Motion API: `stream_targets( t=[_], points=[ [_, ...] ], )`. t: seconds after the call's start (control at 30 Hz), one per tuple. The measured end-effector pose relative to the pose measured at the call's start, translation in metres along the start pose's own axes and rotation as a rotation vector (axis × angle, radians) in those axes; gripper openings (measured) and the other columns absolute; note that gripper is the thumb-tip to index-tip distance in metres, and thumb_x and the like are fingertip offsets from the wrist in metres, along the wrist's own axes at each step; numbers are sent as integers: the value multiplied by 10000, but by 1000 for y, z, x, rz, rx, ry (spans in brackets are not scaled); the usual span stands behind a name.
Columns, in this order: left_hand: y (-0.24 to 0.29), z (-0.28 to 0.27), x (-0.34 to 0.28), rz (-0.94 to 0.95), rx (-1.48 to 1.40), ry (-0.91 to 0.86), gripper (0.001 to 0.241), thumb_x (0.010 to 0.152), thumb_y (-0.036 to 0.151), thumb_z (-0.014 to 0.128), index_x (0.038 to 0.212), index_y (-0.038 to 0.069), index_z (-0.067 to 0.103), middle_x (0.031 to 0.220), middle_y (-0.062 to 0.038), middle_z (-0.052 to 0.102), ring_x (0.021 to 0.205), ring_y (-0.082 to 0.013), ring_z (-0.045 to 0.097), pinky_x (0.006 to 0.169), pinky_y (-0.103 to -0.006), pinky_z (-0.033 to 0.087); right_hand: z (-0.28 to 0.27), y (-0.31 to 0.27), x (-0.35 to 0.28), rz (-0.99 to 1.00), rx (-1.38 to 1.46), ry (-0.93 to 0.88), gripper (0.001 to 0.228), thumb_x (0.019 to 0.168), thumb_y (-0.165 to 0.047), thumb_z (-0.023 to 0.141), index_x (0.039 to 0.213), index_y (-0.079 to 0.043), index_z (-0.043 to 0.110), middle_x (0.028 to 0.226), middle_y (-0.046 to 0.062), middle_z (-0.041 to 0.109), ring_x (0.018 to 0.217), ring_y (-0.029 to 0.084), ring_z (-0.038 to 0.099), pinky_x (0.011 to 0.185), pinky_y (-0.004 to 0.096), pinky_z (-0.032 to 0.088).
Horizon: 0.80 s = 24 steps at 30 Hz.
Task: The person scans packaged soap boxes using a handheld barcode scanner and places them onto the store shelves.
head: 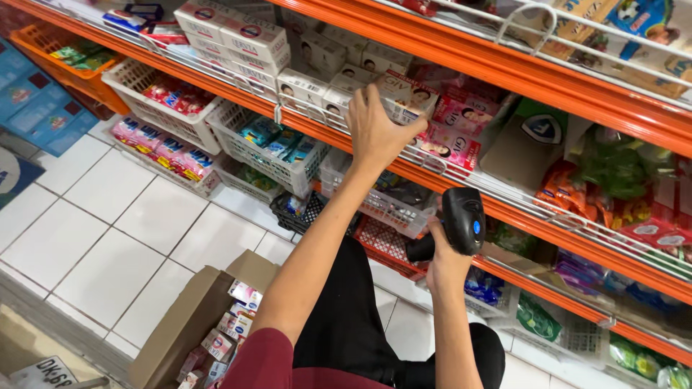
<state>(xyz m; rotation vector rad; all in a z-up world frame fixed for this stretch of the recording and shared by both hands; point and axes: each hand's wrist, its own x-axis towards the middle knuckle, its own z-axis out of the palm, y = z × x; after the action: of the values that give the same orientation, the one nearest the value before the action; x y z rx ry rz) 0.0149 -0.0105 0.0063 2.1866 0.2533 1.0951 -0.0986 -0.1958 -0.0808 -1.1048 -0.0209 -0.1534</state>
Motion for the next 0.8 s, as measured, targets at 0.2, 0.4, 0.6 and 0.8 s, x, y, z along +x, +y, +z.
stream_targets(
  t=[0.2, 0.4, 0.6, 0.8],
  points=[
    [12, 1, -12, 25, 168, -54, 997, 656, 604, 863, 1297, -79, 520, 1282, -278, 490, 1217, -440, 442, 1043, -609, 313, -5, 1, -4, -8, -11, -26, 480, 866, 80, 704, 1333, 15, 615, 1234, 90, 691, 943, 149, 632, 804, 305, 530],
    [12, 2, -19, 48, 284, -140, 983, 655, 572, 841, 1339, -49, 505, 1394, -315, 411, 1251, -448, 380, 1019, -624, 283, 0, 2, -12, 9, -22, -46, 483, 849, 65, 701, 1319, 7, 606, 1238, 75, 686, 989, 135, 639, 816, 294, 526],
    [11, 8, -21, 33, 294, -153, 940, 705, 561, 834, 1345, -42, 500, 1420, -313, 391, 1259, -432, 379, 1031, -601, 293, 7, 5, -20, 34, -36, -110, 439, 865, 92, 687, 1296, 38, 622, 1043, 122, 659, 887, 175, 639, 795, 326, 519],
    [12, 10, -22, 40, 271, -135, 944, 679, 544, 841, 1334, -51, 511, 1405, -305, 407, 1243, -416, 393, 1028, -589, 305, 17, 7, -26, 102, -29, -90, 431, 824, 61, 677, 1244, 3, 601, 1057, 84, 696, 845, 160, 646, 759, 321, 526]
  ],
)
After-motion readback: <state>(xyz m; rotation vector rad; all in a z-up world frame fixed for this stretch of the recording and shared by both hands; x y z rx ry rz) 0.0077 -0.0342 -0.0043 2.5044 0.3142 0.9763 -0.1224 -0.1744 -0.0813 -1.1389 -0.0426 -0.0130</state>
